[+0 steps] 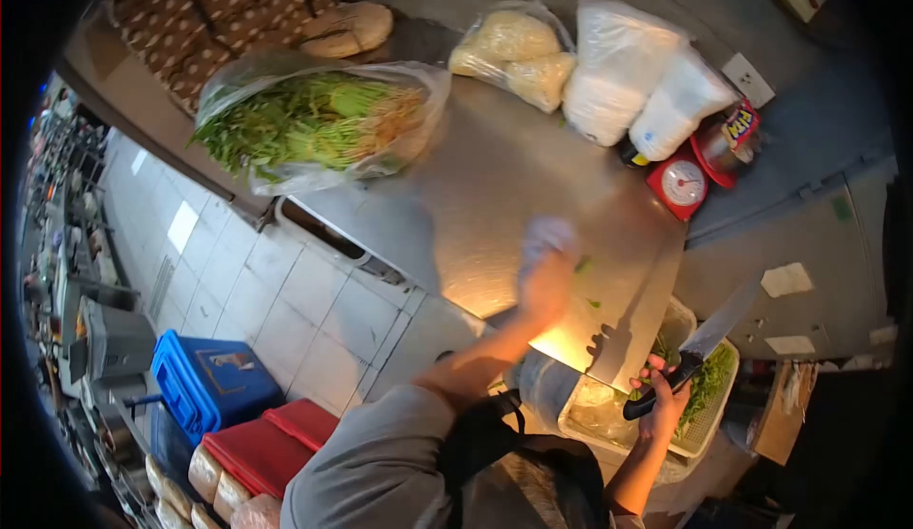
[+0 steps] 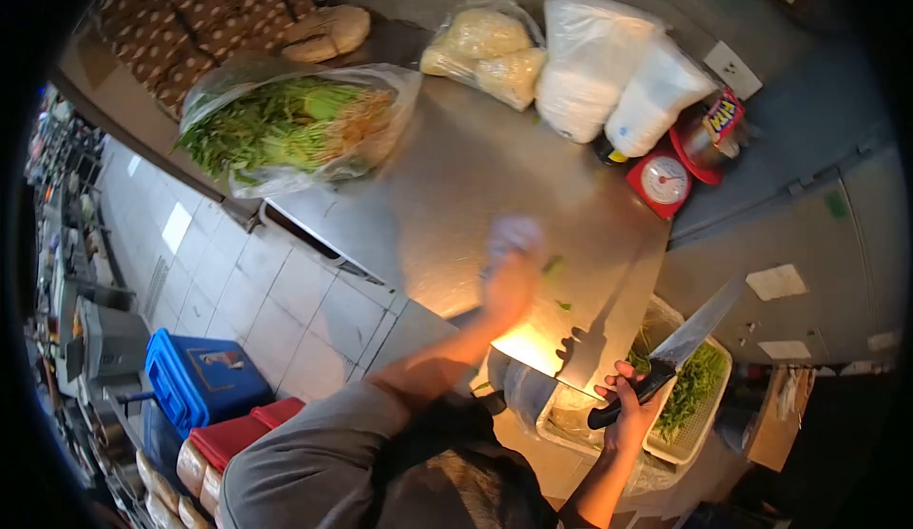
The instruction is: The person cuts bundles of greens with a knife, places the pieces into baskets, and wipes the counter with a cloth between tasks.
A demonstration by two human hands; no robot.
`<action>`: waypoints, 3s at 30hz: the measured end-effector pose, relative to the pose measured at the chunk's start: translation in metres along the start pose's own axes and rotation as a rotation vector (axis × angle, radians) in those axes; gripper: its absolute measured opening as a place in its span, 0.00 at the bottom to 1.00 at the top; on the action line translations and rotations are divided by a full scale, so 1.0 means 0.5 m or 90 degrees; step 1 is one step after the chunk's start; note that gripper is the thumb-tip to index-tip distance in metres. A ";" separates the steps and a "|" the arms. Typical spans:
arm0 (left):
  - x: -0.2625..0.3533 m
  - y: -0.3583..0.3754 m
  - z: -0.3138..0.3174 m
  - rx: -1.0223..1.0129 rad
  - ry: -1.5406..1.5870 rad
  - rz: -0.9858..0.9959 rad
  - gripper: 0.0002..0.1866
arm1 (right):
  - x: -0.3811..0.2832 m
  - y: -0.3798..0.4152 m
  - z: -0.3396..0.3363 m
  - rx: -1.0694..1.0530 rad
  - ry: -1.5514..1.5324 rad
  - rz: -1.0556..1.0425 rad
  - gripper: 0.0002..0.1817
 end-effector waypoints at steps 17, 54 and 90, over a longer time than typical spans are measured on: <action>-0.346 -0.054 -0.237 -0.021 0.759 -0.412 0.19 | 0.032 -0.024 -0.212 0.120 0.046 -0.025 0.14; -0.021 0.078 -0.093 -0.008 0.284 -0.152 0.12 | 0.125 -0.135 -0.501 0.106 0.084 0.062 0.17; -0.530 -0.111 -0.358 -0.184 0.401 -0.071 0.10 | 0.024 -0.250 0.498 -0.008 0.862 -0.505 0.22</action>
Point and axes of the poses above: each hand's wrist, its own y-axis away from the middle knuckle, its own z-axis out of the palm, x = y × z, the point moved 3 cm from there along -y, towards the middle knuckle, and after that the axes turned 9 degrees about y, right-handed, at the moved point
